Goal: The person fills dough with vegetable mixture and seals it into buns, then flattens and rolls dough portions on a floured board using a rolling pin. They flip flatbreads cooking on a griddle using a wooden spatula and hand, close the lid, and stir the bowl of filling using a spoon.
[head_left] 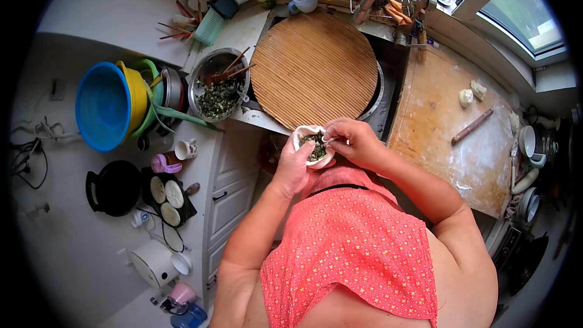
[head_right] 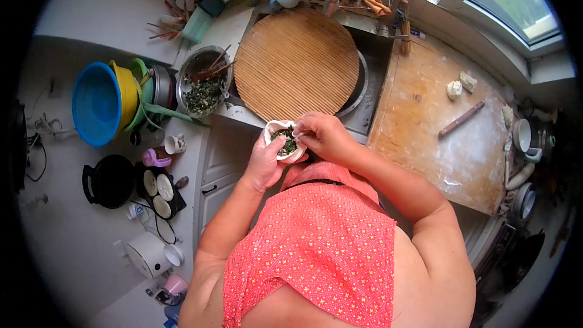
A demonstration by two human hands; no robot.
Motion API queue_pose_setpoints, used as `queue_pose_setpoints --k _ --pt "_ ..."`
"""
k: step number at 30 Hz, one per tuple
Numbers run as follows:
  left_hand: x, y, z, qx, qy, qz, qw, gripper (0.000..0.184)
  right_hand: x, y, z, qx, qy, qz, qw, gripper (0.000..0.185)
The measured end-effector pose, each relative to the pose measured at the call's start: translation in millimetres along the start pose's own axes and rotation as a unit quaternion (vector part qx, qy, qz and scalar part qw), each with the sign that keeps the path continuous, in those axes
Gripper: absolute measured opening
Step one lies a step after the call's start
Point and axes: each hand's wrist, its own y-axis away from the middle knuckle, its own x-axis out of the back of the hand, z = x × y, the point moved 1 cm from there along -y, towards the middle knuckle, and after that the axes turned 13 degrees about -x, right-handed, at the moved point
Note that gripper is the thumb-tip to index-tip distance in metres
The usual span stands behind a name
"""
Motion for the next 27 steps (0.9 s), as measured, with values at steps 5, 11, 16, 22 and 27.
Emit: queue_pose_setpoints --k 5,11,16,22,27 --pt "11 -2 -8 0.005 -0.077 -0.014 0.997 0.027 -3 4 -4 -0.043 0.013 -0.025 0.999 0.019" --pt "10 -1 -9 0.033 -0.090 -0.008 0.995 0.029 -5 5 5 -0.058 0.037 -0.013 0.998 0.021" --pt "9 1 -2 0.057 -0.010 -0.023 0.998 0.027 -5 3 -6 0.092 0.066 -0.021 0.993 0.015" --pt "11 0 1 0.080 -0.029 -0.069 0.994 0.039 -3 -2 -10 0.157 0.088 -0.090 0.980 0.014" --pt "10 -1 4 0.110 -0.037 -0.103 0.988 0.059 -4 1 -15 0.064 0.079 -0.083 0.991 0.016"
